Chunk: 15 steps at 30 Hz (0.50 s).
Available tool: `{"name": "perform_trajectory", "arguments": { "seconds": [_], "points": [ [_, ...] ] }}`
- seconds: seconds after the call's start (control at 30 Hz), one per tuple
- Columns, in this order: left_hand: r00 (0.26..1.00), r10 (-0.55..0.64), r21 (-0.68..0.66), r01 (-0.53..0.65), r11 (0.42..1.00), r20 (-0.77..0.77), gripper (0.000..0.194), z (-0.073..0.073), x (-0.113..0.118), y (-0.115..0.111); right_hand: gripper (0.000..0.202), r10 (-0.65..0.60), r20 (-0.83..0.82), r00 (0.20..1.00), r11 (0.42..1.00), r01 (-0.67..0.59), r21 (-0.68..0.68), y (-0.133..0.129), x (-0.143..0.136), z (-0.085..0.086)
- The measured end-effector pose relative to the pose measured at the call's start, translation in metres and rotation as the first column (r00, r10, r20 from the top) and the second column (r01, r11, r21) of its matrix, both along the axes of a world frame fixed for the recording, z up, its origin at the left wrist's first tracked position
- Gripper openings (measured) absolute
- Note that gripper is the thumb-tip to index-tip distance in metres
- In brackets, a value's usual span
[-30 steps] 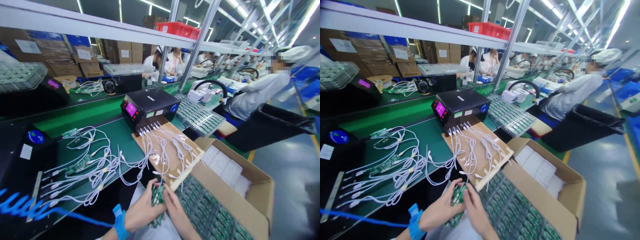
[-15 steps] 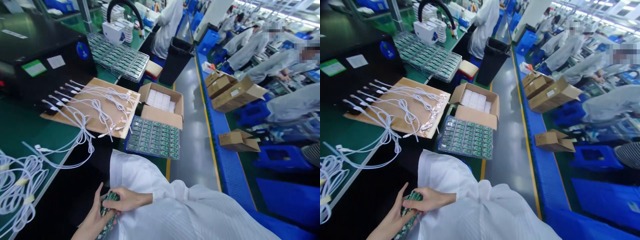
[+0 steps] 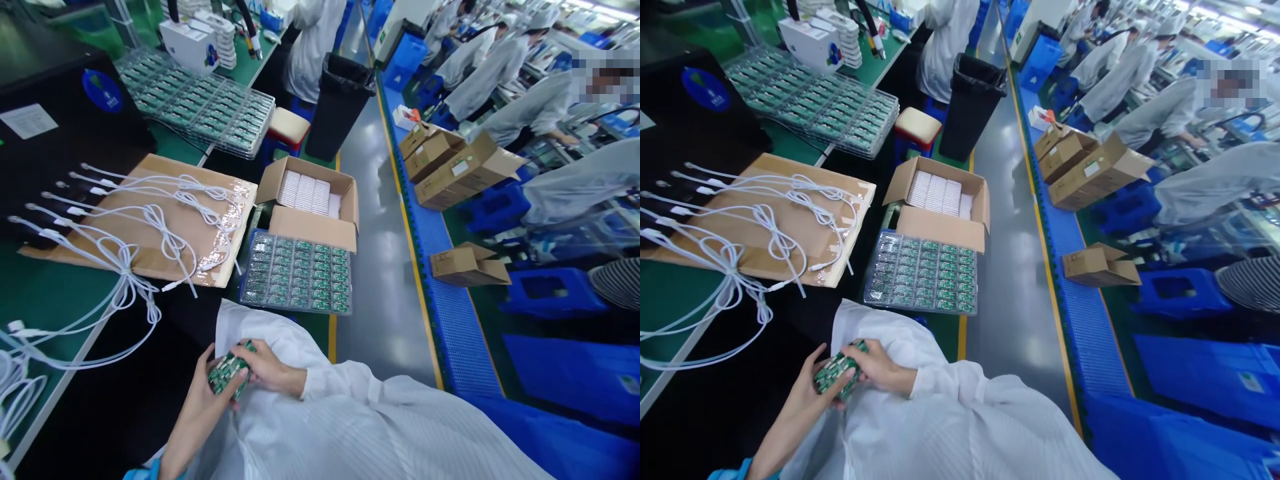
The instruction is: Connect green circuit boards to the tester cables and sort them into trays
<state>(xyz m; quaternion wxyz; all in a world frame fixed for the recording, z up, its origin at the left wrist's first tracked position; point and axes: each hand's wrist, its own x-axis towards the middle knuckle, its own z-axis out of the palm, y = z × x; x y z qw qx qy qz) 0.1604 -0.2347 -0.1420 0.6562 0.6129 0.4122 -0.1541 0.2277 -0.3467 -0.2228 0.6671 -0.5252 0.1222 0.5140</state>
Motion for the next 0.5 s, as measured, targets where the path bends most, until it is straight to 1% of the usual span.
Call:
{"name": "perform_trajectory", "arguments": {
  "seconds": [0.07,0.13,0.17,0.2,0.23,0.3,0.4,0.47,0.5],
  "points": [
    [0.998,0.062,-0.019,-0.062,0.998,0.026,0.121,0.005,0.012,-0.008,0.052,-0.071,0.032,0.997,0.997,0.072,-0.030,-0.004,0.017,-0.009],
    [0.994,0.098,-0.030,-0.097,0.995,0.047,0.113,0.010,0.018,-0.011,0.052,-0.205,0.101,0.974,0.973,0.214,-0.092,-0.014,0.045,-0.019],
    [0.994,0.103,-0.033,-0.101,0.994,0.047,0.111,0.012,0.019,-0.011,0.052,-0.290,0.154,0.945,0.940,0.311,-0.138,-0.022,0.064,-0.025],
    [0.994,0.101,-0.032,-0.099,0.995,0.046,0.110,0.014,0.019,-0.009,0.051,-0.382,0.237,0.893,0.879,0.430,-0.204,-0.031,0.086,-0.031],
    [0.995,0.094,-0.032,-0.093,0.995,0.041,0.108,0.015,0.018,-0.005,0.048,-0.422,0.293,0.858,0.838,0.493,-0.236,-0.042,0.112,-0.039],
    [0.996,0.086,-0.029,-0.086,0.996,0.021,0.101,0.014,0.013,0.005,0.041,-0.466,0.375,0.802,0.762,0.579,-0.291,-0.064,0.166,-0.055],
    [0.995,0.103,-0.005,-0.103,0.995,-0.005,0.095,0.007,0.005,0.022,0.029,-0.484,0.474,0.735,0.620,0.671,-0.407,-0.088,0.242,-0.084],
    [0.991,0.137,0.008,-0.137,0.991,0.003,0.092,0.002,-0.001,0.030,0.026,-0.457,0.508,0.730,0.561,0.680,-0.472,-0.096,0.275,-0.104],
    [0.988,0.154,0.009,-0.154,0.988,0.011,0.090,0.000,-0.003,0.033,0.025,-0.435,0.517,0.737,0.542,0.673,-0.503,-0.098,0.286,-0.113]
  ]
}}
